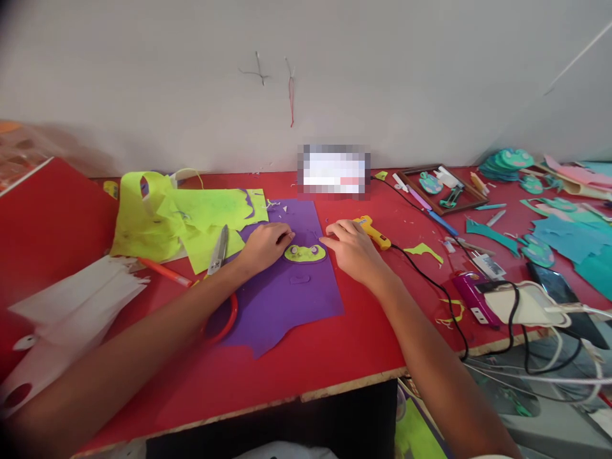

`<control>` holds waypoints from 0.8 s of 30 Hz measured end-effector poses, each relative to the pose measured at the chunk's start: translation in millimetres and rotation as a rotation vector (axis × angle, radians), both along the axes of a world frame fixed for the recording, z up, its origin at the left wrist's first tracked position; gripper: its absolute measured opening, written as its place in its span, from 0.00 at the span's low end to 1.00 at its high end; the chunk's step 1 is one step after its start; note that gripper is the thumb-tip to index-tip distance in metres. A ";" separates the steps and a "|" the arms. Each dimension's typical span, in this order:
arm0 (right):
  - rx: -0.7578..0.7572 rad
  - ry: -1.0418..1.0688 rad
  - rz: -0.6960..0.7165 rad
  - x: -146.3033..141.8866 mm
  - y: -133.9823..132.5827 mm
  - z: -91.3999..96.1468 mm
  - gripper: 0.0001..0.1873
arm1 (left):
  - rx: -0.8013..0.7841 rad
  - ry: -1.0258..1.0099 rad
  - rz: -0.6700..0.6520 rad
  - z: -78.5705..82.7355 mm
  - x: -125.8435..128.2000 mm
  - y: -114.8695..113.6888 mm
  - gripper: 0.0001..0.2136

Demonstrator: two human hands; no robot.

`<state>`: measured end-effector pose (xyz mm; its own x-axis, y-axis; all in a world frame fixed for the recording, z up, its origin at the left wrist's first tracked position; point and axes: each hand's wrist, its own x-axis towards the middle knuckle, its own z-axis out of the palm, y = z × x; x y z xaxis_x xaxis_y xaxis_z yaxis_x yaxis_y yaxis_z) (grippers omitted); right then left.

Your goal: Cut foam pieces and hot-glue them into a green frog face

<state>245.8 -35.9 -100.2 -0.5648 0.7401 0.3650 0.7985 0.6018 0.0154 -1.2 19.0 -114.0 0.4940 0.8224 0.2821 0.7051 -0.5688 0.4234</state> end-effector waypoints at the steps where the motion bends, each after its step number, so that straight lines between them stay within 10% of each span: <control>1: -0.001 -0.006 0.000 0.2 0.3 0.0 0.26 | -0.006 0.008 0.003 0.6 0.2 -0.2 0.11; 24: 0.071 0.138 -0.133 18.5 7.0 2.2 0.26 | -0.038 0.072 0.007 3.2 0.4 -1.4 0.12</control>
<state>264.2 -28.9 -98.0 -0.4044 0.7745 0.4864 0.8685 0.4920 -0.0613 -0.8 17.6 -110.8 0.5064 0.8352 0.2146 0.7384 -0.5485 0.3923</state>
